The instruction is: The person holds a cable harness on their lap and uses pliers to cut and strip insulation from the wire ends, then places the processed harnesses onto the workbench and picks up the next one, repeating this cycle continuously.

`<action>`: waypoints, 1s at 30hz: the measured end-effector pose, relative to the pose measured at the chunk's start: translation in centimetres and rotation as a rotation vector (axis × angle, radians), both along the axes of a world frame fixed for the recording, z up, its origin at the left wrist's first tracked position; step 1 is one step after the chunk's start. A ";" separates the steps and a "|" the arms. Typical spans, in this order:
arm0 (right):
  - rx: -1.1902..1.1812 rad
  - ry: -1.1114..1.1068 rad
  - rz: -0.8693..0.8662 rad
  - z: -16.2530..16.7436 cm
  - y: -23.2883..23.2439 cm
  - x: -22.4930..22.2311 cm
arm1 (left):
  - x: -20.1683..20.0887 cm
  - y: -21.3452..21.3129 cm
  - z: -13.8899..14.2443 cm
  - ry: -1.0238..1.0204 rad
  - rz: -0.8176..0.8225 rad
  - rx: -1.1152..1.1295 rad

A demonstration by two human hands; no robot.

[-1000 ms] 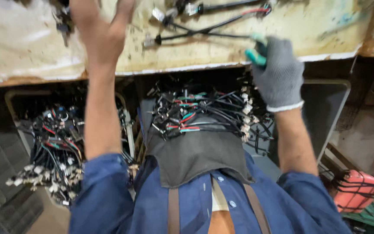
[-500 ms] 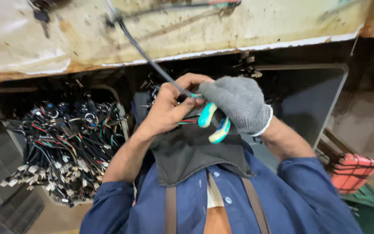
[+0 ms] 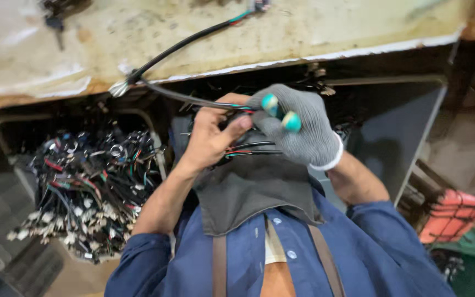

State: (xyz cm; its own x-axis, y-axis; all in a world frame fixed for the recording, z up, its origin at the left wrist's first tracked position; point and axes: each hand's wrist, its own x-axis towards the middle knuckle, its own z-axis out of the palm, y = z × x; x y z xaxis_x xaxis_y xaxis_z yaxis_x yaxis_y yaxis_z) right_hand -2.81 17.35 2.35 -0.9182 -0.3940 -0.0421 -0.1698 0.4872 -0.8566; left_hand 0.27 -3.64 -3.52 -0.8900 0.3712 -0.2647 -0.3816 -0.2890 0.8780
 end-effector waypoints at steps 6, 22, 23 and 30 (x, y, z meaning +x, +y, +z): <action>-0.222 0.018 -0.026 -0.5 0.8 -0.2 | 0.3 0.1 0.1 -0.163 -0.008 0.186; -0.531 -0.283 -0.455 -6.0 -3.5 -1.4 | 0.7 -0.2 -1.7 -0.054 0.045 0.137; -0.491 -0.262 -0.421 -4.9 -3.5 -2.2 | 0.4 -0.5 -1.1 -0.030 0.024 0.084; 0.332 0.688 0.236 -1.8 -2.1 -10.7 | -0.6 -1.3 7.0 0.080 -0.346 -0.105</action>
